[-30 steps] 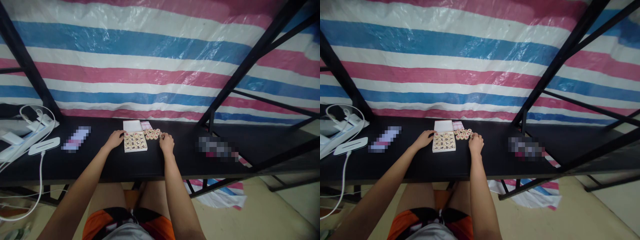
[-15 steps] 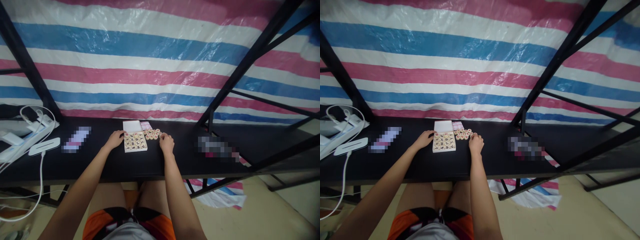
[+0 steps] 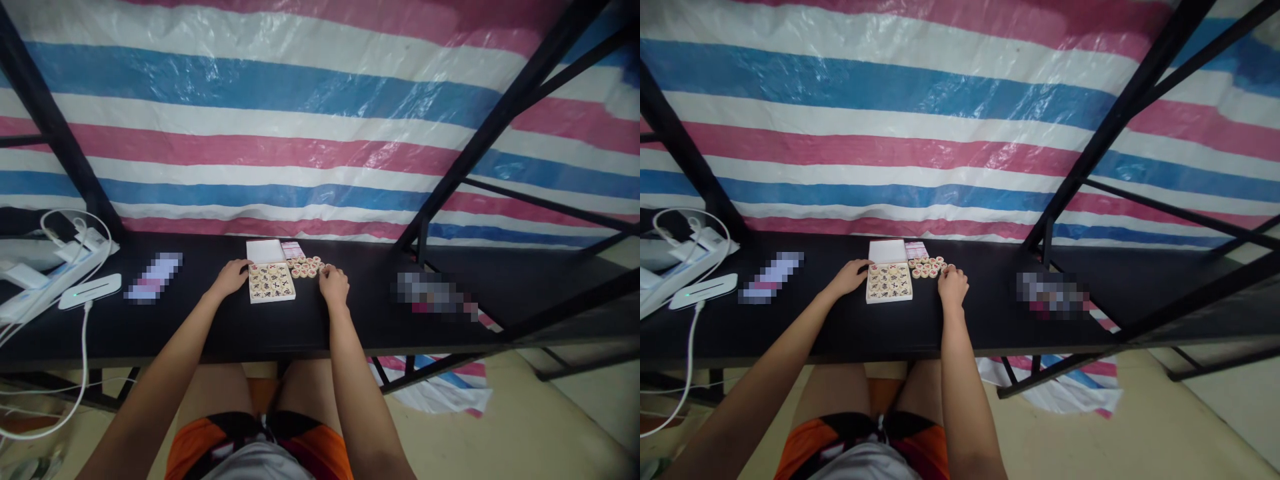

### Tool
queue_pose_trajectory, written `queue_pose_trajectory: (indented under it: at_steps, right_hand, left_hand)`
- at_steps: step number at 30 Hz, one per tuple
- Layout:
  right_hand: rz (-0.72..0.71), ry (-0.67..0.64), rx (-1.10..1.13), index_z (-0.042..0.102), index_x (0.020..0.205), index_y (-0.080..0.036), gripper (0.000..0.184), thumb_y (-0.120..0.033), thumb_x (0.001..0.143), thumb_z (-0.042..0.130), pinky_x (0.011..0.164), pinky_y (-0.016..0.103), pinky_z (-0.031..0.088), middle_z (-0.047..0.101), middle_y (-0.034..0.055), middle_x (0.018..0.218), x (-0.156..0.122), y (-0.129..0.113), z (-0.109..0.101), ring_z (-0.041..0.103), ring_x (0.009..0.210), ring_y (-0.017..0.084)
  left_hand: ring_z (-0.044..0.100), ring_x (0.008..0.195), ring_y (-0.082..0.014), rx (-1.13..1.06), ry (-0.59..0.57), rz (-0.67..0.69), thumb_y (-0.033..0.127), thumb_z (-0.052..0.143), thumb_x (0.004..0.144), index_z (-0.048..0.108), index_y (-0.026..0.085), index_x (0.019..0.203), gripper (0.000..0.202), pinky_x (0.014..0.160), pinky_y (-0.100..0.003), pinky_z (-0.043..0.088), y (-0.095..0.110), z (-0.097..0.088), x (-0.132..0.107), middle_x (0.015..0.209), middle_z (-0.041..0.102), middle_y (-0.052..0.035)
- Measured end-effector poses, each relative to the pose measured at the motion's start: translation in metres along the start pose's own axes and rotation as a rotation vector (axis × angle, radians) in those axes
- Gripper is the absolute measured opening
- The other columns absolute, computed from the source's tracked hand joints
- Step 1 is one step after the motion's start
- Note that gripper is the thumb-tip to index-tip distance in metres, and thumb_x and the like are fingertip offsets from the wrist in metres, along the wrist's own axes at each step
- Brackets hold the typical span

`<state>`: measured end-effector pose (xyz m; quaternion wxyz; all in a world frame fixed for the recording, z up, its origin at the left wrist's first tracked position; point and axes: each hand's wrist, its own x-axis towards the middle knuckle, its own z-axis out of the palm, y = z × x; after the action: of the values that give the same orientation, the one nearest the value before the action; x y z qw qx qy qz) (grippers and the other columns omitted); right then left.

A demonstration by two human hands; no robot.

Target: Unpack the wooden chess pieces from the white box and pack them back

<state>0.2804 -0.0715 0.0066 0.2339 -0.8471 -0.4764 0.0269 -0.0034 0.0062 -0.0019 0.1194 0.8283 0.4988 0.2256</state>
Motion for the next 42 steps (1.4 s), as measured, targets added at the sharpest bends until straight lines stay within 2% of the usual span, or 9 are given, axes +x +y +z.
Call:
queue_pose_trajectory:
  at_steps: [13, 34, 42]
  right_hand:
    - [-0.022, -0.010, 0.025, 0.061, 0.104, -0.020, 0.025, -0.018, 0.089, 0.042, 0.078, 0.032, 0.040, 0.059, 0.0091, 0.109, -0.0011, 0.0002, -0.0036, 0.055, 0.098, 0.022]
    - [-0.001, -0.040, 0.016, 0.061, 0.106, -0.021, 0.025, -0.021, 0.090, 0.042, 0.079, 0.032, 0.040, 0.059, 0.0095, 0.108, -0.0023, -0.0024, -0.0073, 0.055, 0.098, 0.022]
    - [-0.011, -0.036, 0.019, 0.061, 0.107, -0.020, 0.027, -0.016, 0.089, 0.041, 0.080, 0.032, 0.040, 0.059, 0.0101, 0.109, -0.0027, -0.0022, -0.0068, 0.055, 0.098, 0.022]
  left_hand:
    - [0.058, 0.105, -0.0245, 0.016, -0.006, -0.009, 0.024, 0.047, 0.086, 0.062, 0.020, 0.118, 0.035, 0.095, -0.036, 0.043, 0.0034, -0.0021, -0.0013, 0.111, 0.065, -0.0079]
    - [0.056, 0.106, -0.0238, 0.002, -0.024, -0.025, 0.025, 0.047, 0.086, 0.061, 0.022, 0.119, 0.036, 0.096, -0.036, 0.042, 0.0038, -0.0025, -0.0015, 0.112, 0.064, -0.0073]
    - [0.056, 0.107, -0.0237, -0.018, -0.017, -0.014, 0.023, 0.046, 0.086, 0.061, 0.021, 0.119, 0.036, 0.097, -0.037, 0.042, 0.0060, -0.0036, -0.0028, 0.112, 0.065, -0.0077]
